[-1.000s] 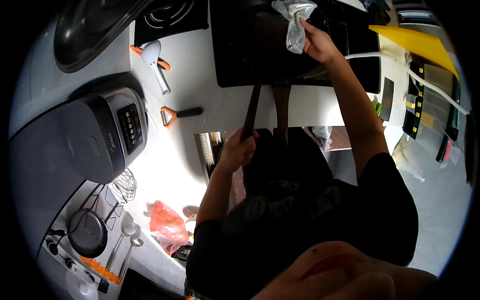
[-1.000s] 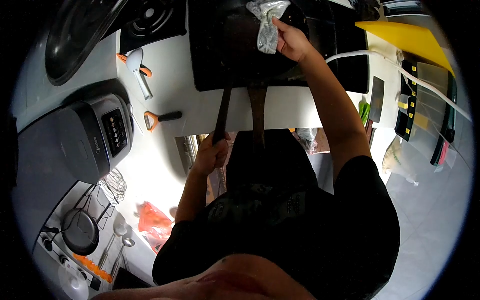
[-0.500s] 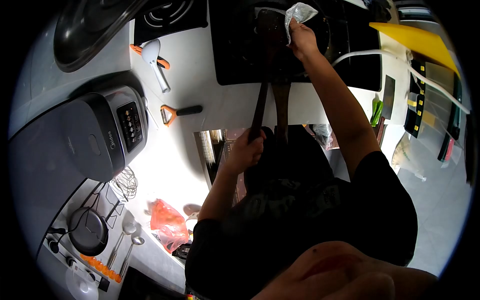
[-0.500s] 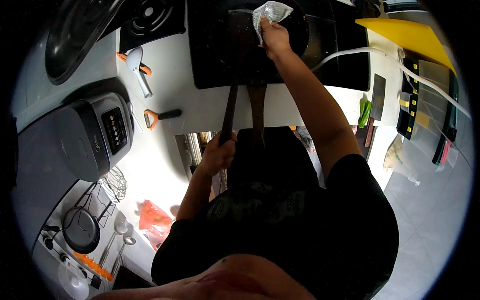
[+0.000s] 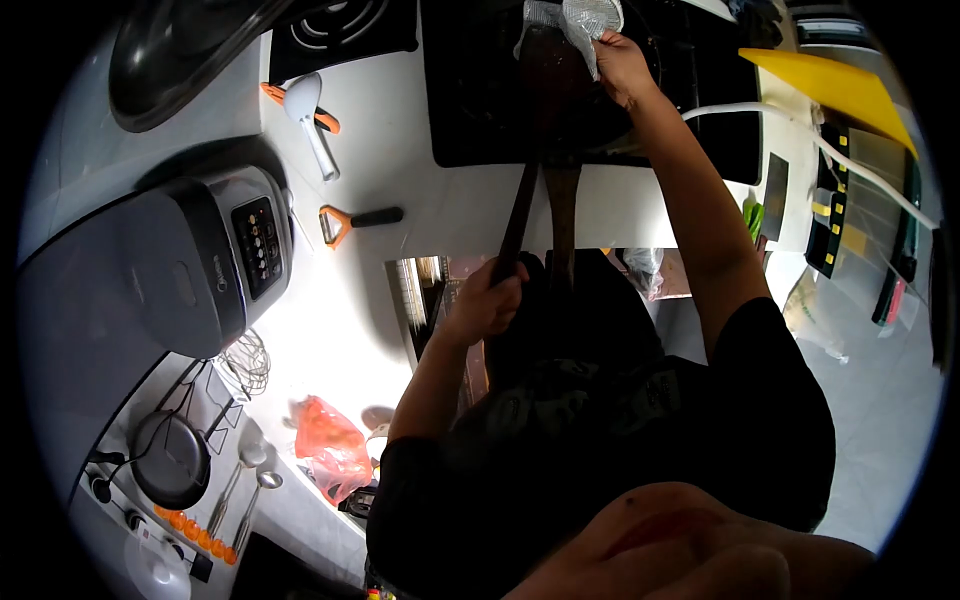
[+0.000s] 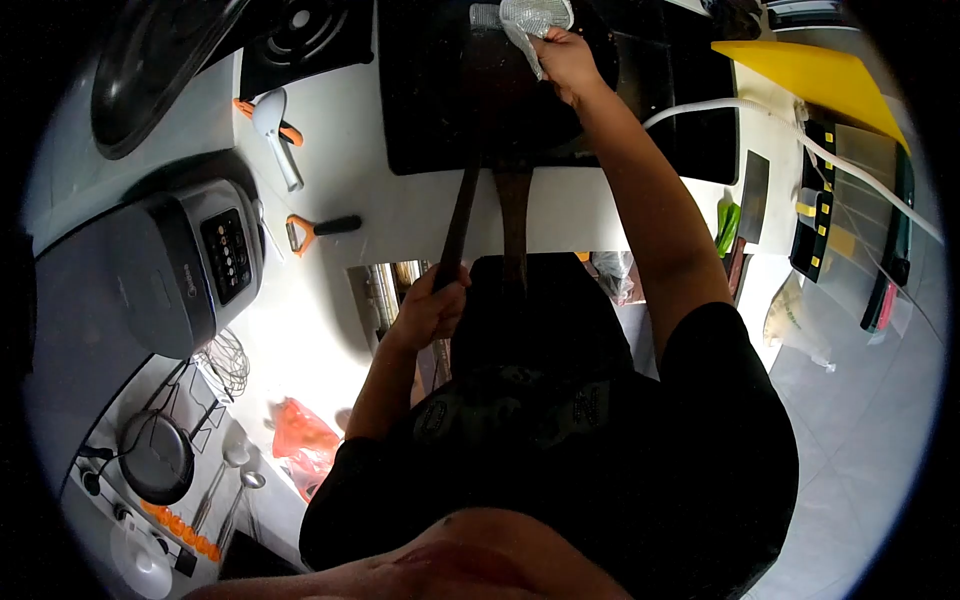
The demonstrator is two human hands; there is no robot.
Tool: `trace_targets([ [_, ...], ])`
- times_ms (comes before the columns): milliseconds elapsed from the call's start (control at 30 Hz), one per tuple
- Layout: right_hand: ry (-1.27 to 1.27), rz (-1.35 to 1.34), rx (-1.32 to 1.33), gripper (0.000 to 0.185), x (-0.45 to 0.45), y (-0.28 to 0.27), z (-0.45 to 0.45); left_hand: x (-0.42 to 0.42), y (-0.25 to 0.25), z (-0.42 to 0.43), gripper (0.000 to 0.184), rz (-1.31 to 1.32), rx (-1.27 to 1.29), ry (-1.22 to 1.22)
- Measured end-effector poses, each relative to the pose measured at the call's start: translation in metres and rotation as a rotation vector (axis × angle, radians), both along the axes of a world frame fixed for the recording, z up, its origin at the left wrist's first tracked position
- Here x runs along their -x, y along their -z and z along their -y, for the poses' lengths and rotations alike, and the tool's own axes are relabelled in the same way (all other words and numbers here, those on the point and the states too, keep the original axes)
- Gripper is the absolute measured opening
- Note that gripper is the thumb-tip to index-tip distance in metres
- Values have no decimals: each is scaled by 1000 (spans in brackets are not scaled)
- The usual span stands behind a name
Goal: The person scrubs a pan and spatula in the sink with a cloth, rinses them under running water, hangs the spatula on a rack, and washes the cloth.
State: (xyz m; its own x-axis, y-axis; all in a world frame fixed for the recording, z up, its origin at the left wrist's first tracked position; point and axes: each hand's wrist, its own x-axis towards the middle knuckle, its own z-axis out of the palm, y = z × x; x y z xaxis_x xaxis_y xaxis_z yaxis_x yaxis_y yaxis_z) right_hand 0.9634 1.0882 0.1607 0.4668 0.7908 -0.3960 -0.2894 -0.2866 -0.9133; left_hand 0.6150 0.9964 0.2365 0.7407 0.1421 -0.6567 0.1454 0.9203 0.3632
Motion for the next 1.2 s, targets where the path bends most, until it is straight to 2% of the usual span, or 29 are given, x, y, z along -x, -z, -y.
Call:
trace_targets([
  [33,38,57,11,9,1,-2,-3,0,1,0,9,11,16,-3],
  [133,-60,312,64,11,-10,10,-9,-2,3,1,9,0,-3,-34],
  [233,-134,362,-246,15,-3,0,-7,4,4,-2,10,-39,8,-18],
  [333,-489,532,-136,18,2,-24,-2,5,-9,-9,12,-152,-137,77],
  [367,-542,669,126,22,4,-32,-6,7,-6,-8,13,-142,-147,94],
  [467,-563,713,-201,29,-2,-10,-10,12,1,-5,14,-124,-176,139],
  [567,-629,838,-124,25,1,-13,-15,13,-3,-3,15,-115,-176,160],
  [667,-572,771,111,44,-11,9,-23,12,-7,-4,14,-130,-170,145],
  [700,-653,802,238,47,-14,-6,-25,10,-11,-5,14,-167,-176,133],
  [800,-371,510,288,53,-12,-31,-11,17,-13,-8,13,-217,-115,52],
  [867,-367,424,236,63,-32,2,-2,23,-12,-13,13,-189,-93,-20],
  [933,-326,106,199,57,-39,4,7,26,-13,-17,14,-126,-110,-106],
  [1033,-202,-179,115,43,-43,-11,14,24,-12,-22,17,-122,-147,-34],
  [1133,-28,-271,65,26,-26,-29,23,20,-14,-23,21,-129,-131,-76],
  [1167,-25,-277,39,25,-24,-33,27,19,-15,-24,22,-137,-112,-110],
  [1200,-23,-283,14,24,-22,-35,30,19,-9,-22,24,-188,-373,-22],
])
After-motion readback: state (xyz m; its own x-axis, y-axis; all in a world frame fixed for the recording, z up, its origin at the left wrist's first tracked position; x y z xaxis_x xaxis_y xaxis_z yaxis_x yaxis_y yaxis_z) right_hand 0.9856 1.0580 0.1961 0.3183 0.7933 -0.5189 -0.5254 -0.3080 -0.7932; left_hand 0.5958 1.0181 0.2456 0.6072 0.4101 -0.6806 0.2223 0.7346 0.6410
